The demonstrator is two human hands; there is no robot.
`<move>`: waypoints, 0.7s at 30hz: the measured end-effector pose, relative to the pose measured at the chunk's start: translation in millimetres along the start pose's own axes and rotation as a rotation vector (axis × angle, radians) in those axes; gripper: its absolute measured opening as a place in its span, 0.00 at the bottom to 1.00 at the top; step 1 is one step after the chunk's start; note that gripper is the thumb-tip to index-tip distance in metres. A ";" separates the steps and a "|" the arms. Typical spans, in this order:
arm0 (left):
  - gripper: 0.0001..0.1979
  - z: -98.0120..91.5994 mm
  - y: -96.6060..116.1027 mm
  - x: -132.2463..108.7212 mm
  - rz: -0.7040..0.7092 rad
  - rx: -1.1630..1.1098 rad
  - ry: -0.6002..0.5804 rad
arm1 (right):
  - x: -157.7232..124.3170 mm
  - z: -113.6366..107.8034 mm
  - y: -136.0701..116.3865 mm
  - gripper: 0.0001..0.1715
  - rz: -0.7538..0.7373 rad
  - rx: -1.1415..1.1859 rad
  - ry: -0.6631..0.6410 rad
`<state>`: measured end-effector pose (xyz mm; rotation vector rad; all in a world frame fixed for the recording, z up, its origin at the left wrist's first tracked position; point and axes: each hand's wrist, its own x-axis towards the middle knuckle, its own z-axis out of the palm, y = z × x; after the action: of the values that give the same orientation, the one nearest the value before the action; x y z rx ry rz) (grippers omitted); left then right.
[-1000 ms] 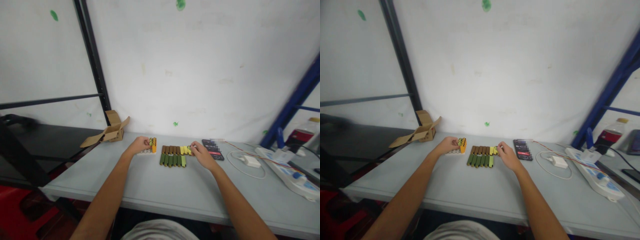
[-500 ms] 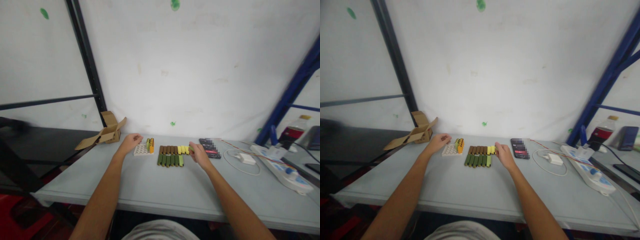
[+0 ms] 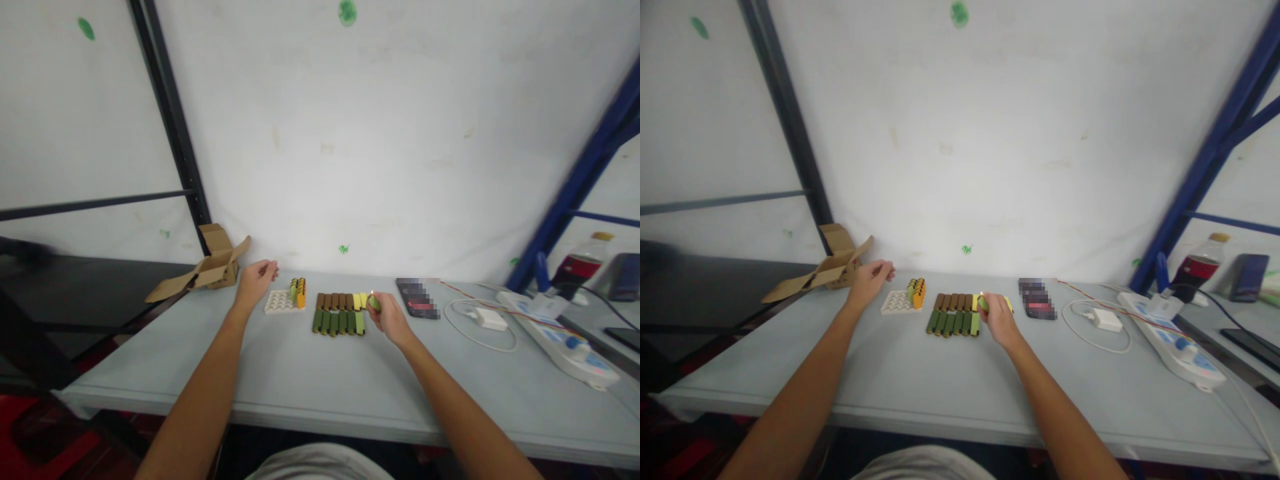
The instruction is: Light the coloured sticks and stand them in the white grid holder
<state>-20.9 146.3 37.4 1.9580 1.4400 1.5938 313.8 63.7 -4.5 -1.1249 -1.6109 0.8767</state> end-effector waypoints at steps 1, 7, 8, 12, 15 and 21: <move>0.17 2.2 5.3 -1.5 0.032 -0.024 0.029 | 0.3 1.8 -0.9 0.33 0.032 0.048 -0.001; 0.10 36.5 55.7 -28.9 0.331 -0.142 -0.102 | -2.6 11.8 -13.9 0.31 -0.035 0.250 -0.066; 0.11 44.2 65.0 -35.4 0.380 -0.157 -0.167 | -4.5 13.6 -16.1 0.28 -0.073 0.268 -0.075; 0.15 72.2 93.4 -59.4 0.499 -0.218 -0.413 | -14.2 23.6 -22.4 0.29 -0.147 0.255 -0.135; 0.10 82.1 100.2 -67.1 0.464 -0.264 -0.509 | -18.8 31.2 -24.3 0.29 -0.203 0.179 -0.240; 0.10 47.3 64.4 -32.7 0.227 -0.272 -0.218 | -9.7 21.0 -18.4 0.24 -0.260 -0.146 -0.232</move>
<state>55.7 107.1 44.0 2.1090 0.8960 1.5116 290.1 47.9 3.3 -0.9088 -1.9884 0.7483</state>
